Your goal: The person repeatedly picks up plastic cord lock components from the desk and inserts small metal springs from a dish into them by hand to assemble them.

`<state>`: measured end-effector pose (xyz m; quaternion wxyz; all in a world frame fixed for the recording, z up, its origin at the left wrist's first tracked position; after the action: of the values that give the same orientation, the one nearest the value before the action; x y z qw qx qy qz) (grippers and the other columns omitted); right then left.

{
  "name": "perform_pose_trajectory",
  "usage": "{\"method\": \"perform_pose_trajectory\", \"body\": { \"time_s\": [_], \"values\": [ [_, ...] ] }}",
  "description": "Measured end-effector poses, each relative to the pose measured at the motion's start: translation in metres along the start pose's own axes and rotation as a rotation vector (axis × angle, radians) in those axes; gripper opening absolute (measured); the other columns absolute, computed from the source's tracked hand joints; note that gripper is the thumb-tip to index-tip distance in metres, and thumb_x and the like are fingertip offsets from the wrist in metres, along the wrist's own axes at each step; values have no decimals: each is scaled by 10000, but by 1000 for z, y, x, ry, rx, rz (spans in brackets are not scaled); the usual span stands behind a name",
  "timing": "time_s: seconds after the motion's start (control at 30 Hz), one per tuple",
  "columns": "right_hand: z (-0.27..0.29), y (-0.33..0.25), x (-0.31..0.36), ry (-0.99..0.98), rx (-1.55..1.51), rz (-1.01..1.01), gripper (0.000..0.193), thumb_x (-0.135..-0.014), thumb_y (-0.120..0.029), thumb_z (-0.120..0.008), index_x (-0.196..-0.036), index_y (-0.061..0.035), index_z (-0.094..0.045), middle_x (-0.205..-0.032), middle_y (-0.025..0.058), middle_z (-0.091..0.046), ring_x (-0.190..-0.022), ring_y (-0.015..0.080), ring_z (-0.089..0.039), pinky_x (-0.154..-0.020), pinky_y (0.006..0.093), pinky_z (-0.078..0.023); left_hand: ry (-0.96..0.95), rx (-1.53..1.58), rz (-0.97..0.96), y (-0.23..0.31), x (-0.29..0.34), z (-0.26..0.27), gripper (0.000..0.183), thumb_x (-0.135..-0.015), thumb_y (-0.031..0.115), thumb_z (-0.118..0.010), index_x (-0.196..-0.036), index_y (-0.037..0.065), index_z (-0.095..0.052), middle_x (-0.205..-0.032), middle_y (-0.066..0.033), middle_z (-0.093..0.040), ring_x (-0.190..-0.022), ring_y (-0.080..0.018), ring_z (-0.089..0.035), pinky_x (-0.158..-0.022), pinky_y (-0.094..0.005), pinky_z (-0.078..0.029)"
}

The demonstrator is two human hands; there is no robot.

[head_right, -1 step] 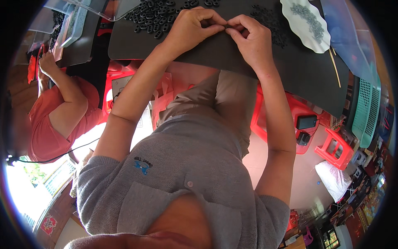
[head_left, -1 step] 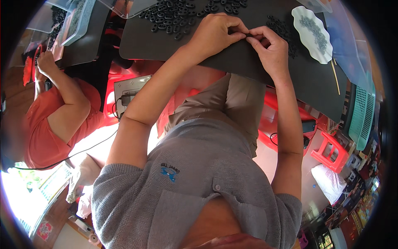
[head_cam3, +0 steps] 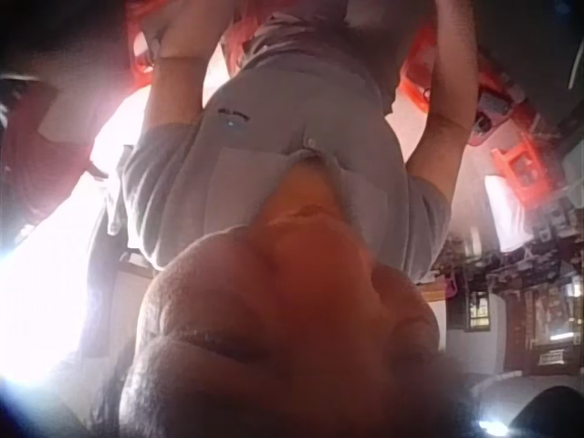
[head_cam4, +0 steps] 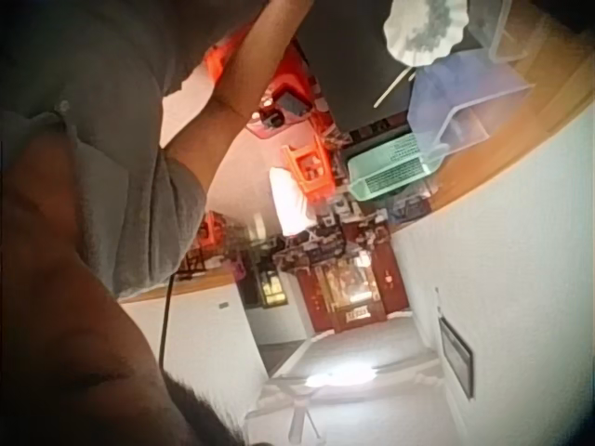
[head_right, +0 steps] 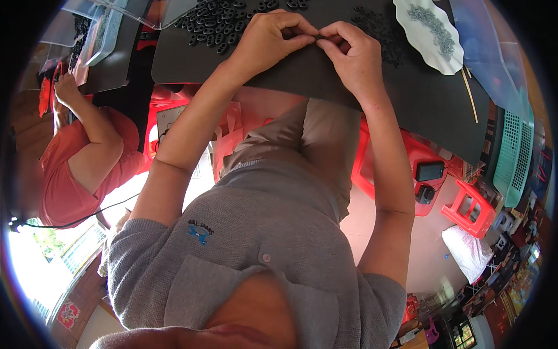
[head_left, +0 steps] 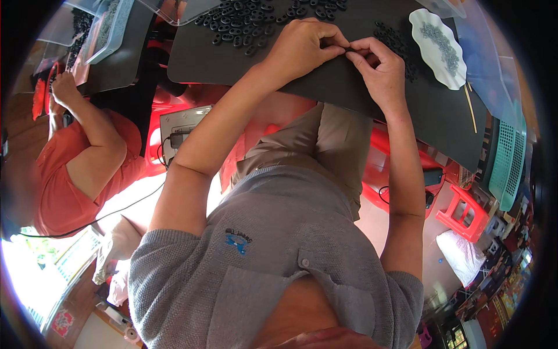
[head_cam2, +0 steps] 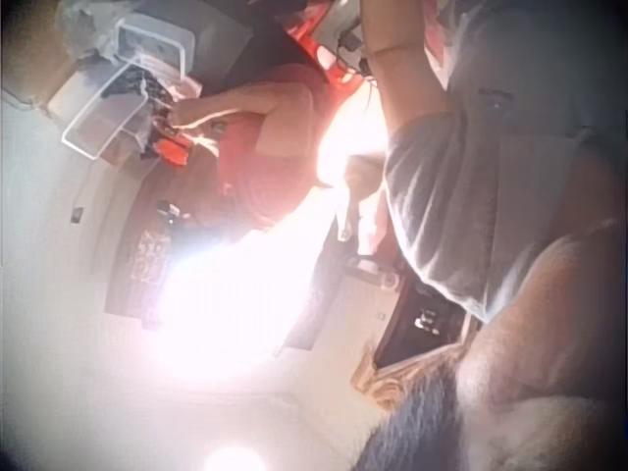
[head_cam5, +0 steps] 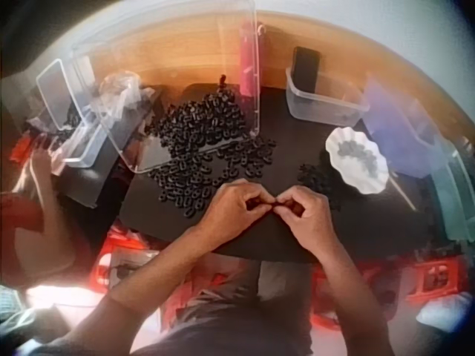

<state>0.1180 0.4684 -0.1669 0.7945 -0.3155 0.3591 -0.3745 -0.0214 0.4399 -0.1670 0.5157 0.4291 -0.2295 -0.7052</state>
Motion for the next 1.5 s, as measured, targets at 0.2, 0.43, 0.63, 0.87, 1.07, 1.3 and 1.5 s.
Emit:
{"method": "perform_pose_trajectory", "body": {
  "time_s": [0.2, 0.43, 0.63, 0.87, 1.07, 1.3, 1.5],
  "values": [
    [1, -2, 3, 2, 6, 19, 126, -796, 0, -740, -904, -18, -677, -818, 64, -680, -707, 139, -667, -635, 247, -529, -16, 36, -49, 0, -1, -3, 104, -796, 61, -737, -899, 41, -741, -822, -77, -711, -761, -175, -677, -720, -280, -548],
    [1, -6, 3, 44, -10, 90, 115, -779, 13, -744, -863, -21, -673, -840, 66, -672, -711, 174, -668, -636, 264, -537, -13, 4, -108, 6, -1, -3, 87, -780, 52, -743, -866, 38, -737, -827, -58, -727, -800, -199, -683, -743, -298, -544],
    [-1, -8, 2, 23, 74, 144, 100, -777, 21, -737, -832, -22, -664, -818, 68, -663, -699, 172, -655, -623, 270, -532, -25, -52, -153, 8, 0, -5, 86, -775, 34, -742, -860, 34, -733, -832, -57, -729, -810, -199, -682, -752, -303, -546],
    [5, 0, 0, -20, -23, -53, 83, -805, -17, -722, -856, -29, -657, -786, 57, -660, -712, 154, -648, -657, 273, -521, -37, -13, -133, 10, -2, -5, 135, -800, 43, -732, -936, 44, -735, -870, -62, -729, -786, -173, -670, -744, -282, -541],
    [186, 11, -30, 543, 172, 18, 161, -872, -153, -731, -993, -50, -704, -882, 9, -692, -799, 80, -614, -741, 222, -480, 25, 175, 69, -1, -3, 3, 218, -855, 82, -713, -1071, 62, -716, -958, -66, -714, -765, -127, -656, -726, -257, -531],
    [351, 52, -55, 697, 1330, -32, 280, -842, -298, -737, -1061, -123, -733, -995, 69, -726, -845, 168, -688, -778, 280, -524, -21, 98, -27, 5, -2, -4, 169, -876, 84, -682, -1036, 38, -707, -903, -72, -681, -731, -140, -647, -689, -265, -524],
    [225, 43, -40, 348, 798, 91, 155, -895, -214, -653, -996, -114, -715, -909, 82, -697, -740, 217, -669, -698, 318, -518, -34, 61, -27, 4, -1, -3, 167, -869, 85, -683, -1027, 40, -708, -908, -69, -684, -735, -155, -650, -689, -269, -525]
  ]
}}
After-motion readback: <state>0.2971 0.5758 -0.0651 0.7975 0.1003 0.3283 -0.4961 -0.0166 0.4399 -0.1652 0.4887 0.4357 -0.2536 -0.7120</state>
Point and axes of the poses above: each hand's wrist, its own x-axis away from the middle knuckle, its own z-axis out of the back of the hand, y = z × x, the point moved 9 cm from there along -x, towards the middle knuckle
